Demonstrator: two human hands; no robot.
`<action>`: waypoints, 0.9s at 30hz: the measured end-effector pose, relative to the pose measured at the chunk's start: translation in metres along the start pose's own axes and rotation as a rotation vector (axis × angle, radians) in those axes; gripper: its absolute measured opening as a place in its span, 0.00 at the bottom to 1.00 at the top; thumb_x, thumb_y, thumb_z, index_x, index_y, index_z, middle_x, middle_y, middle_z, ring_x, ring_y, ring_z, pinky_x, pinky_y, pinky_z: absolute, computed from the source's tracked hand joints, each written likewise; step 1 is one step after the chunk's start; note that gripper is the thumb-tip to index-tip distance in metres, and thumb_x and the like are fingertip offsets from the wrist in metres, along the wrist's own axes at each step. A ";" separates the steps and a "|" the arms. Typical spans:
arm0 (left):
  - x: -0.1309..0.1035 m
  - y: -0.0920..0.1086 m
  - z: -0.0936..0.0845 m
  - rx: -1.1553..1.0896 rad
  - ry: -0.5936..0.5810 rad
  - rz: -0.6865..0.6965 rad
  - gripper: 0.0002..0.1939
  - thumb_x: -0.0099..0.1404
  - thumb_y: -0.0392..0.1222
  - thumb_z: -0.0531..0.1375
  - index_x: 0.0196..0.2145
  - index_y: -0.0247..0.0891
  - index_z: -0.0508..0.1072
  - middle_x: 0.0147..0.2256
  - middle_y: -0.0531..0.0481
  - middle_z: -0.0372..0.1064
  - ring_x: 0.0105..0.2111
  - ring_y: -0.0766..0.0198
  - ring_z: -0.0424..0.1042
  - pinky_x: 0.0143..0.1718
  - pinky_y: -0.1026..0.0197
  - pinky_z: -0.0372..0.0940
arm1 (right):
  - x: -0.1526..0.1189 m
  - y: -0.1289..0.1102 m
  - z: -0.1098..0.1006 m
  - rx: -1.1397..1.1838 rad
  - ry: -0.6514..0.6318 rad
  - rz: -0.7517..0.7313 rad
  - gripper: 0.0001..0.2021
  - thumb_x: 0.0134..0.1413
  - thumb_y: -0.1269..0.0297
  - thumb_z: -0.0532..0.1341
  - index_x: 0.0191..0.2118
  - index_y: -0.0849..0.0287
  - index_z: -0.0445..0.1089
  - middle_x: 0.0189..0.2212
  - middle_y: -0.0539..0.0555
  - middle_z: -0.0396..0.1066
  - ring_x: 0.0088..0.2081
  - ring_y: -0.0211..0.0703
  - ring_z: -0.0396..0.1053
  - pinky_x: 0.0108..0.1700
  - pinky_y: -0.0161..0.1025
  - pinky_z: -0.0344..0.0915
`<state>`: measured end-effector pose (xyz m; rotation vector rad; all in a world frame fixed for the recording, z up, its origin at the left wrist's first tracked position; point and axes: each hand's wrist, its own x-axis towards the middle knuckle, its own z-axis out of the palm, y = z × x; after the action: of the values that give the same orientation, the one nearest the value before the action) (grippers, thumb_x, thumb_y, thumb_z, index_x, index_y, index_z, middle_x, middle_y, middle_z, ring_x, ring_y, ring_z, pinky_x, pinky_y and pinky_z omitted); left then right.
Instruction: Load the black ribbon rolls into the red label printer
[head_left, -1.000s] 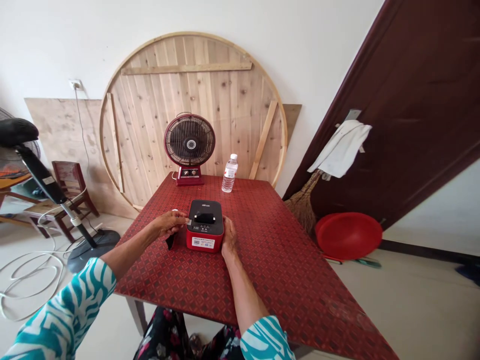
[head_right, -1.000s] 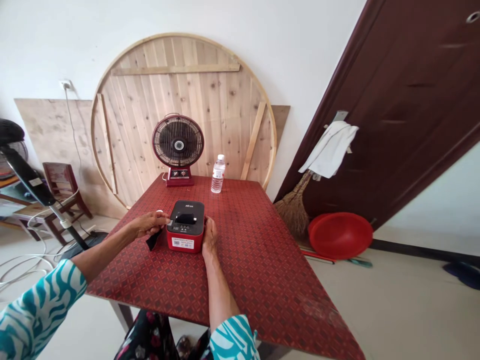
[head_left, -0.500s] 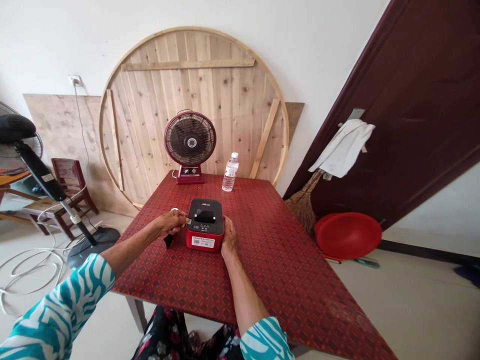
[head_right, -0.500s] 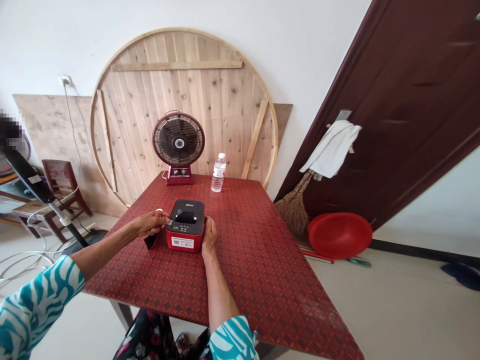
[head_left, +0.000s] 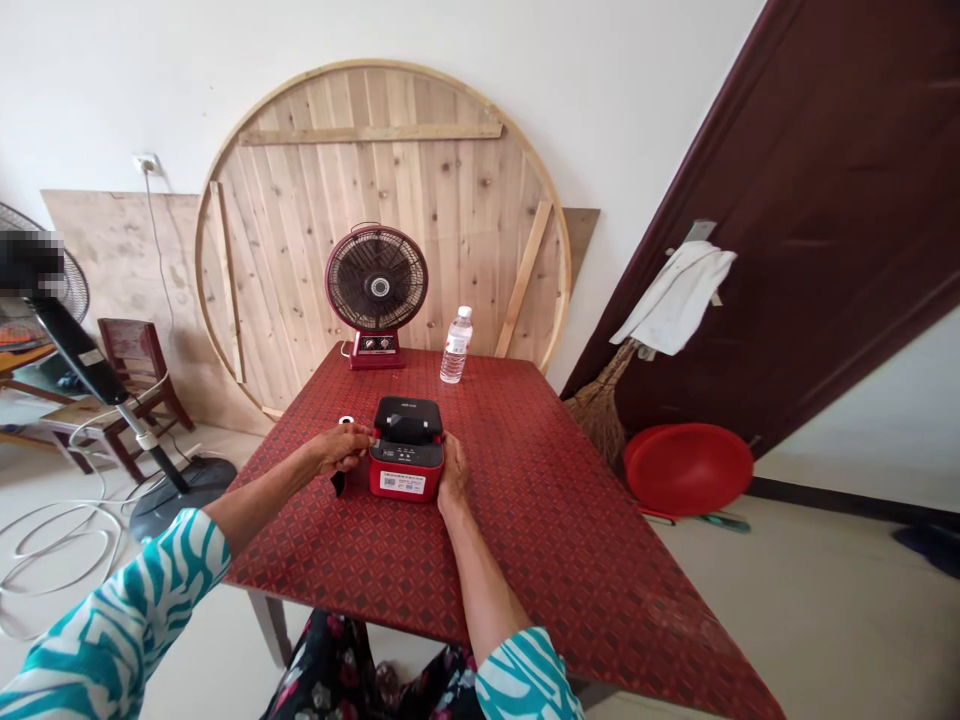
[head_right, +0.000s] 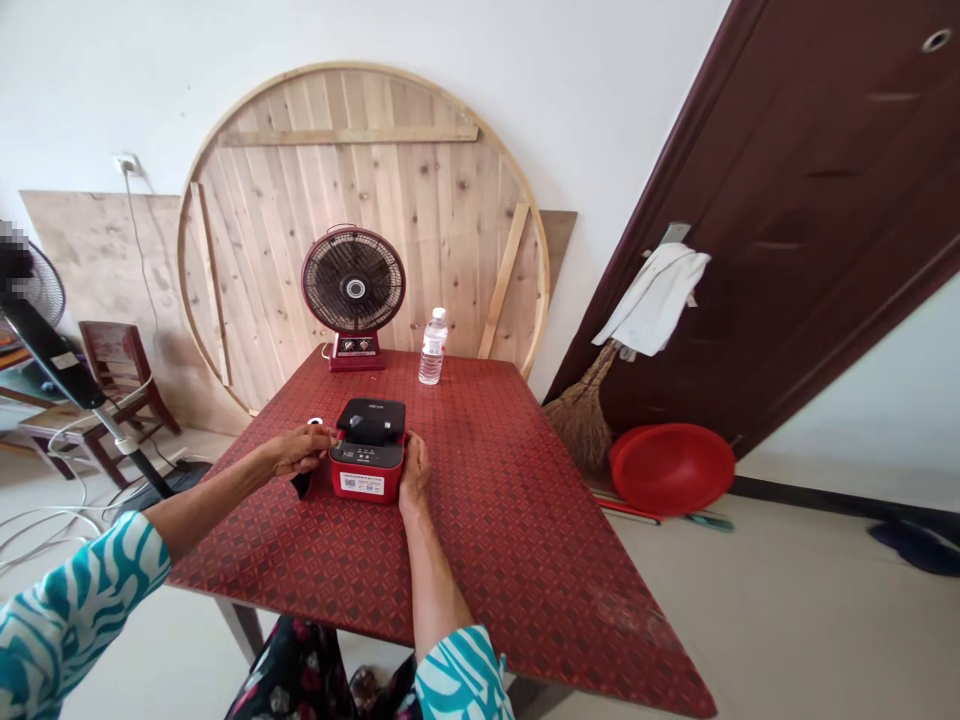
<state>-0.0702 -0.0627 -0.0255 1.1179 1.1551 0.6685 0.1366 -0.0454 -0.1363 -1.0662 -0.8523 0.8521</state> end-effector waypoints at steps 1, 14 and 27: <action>0.000 -0.001 0.001 -0.009 0.013 -0.007 0.16 0.55 0.43 0.67 0.30 0.38 0.62 0.16 0.63 0.60 0.08 0.79 0.47 0.12 0.72 0.34 | 0.000 0.000 0.000 -0.004 0.006 -0.006 0.24 0.53 0.43 0.55 0.43 0.56 0.75 0.43 0.53 0.78 0.47 0.46 0.71 0.50 0.42 0.63; 0.001 -0.001 0.003 -0.032 0.019 0.013 0.15 0.55 0.43 0.66 0.32 0.38 0.62 0.16 0.64 0.60 0.08 0.78 0.48 0.11 0.72 0.35 | -0.001 -0.003 -0.004 -0.030 -0.023 -0.017 0.26 0.53 0.42 0.55 0.46 0.56 0.75 0.46 0.54 0.77 0.49 0.47 0.70 0.52 0.43 0.62; 0.013 0.025 0.001 0.180 0.187 0.176 0.06 0.60 0.35 0.59 0.36 0.33 0.70 0.15 0.62 0.60 0.10 0.76 0.49 0.13 0.69 0.41 | 0.005 0.008 -0.003 0.019 -0.008 0.039 0.27 0.49 0.41 0.58 0.45 0.57 0.75 0.43 0.55 0.78 0.45 0.47 0.72 0.47 0.42 0.65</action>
<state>-0.0626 -0.0432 -0.0069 1.3432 1.3051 0.8314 0.1408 -0.0399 -0.1438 -1.0667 -0.8315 0.8963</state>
